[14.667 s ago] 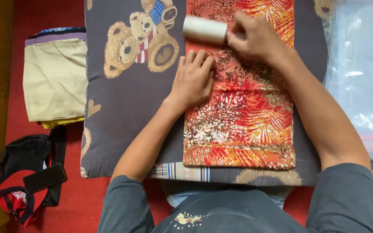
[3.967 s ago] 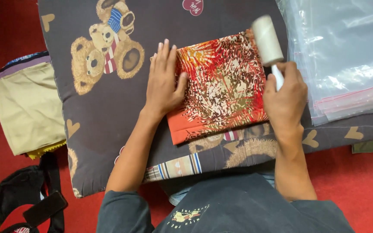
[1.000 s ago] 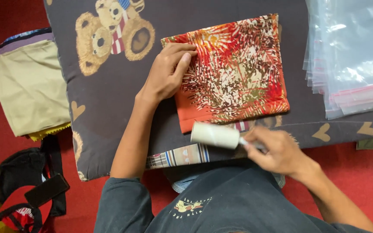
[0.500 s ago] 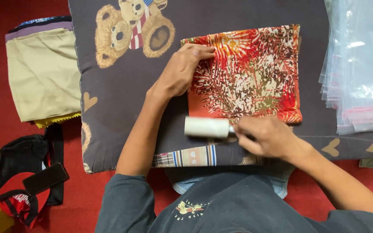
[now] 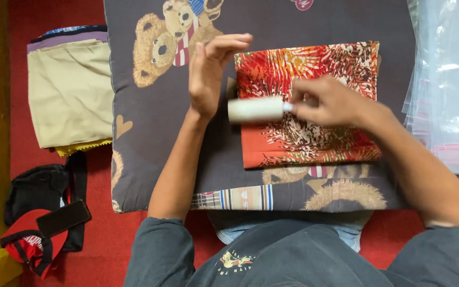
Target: The person folds a patterned cloth on a cushion, uses a lint roller to clean it, and then places it into a clear plastic bag. They seal the bag and smooth the contents.
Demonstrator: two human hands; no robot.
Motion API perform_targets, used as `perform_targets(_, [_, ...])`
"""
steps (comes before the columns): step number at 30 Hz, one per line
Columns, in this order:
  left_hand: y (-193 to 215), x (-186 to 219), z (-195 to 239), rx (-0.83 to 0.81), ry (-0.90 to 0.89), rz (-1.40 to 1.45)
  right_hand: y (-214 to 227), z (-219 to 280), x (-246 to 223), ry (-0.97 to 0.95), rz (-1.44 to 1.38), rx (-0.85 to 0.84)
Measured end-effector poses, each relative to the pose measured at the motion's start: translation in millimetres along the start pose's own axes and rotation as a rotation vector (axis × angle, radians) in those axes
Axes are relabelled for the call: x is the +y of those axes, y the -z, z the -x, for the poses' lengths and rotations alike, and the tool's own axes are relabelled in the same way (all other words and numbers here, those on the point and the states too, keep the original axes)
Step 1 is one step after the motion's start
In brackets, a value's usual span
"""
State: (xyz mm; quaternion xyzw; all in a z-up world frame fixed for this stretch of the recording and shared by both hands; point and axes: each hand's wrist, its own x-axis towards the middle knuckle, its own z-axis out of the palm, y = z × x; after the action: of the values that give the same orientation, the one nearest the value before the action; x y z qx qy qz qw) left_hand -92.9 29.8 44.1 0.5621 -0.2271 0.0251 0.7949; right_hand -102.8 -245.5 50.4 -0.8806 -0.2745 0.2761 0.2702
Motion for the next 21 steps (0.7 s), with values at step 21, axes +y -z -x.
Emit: perform_targets(21, [-38.3, -52.6, 31.2, -0.29, -0.04, -1.443, -94.8, 44.2, -28.2, -0.199, 0.216, 0.827])
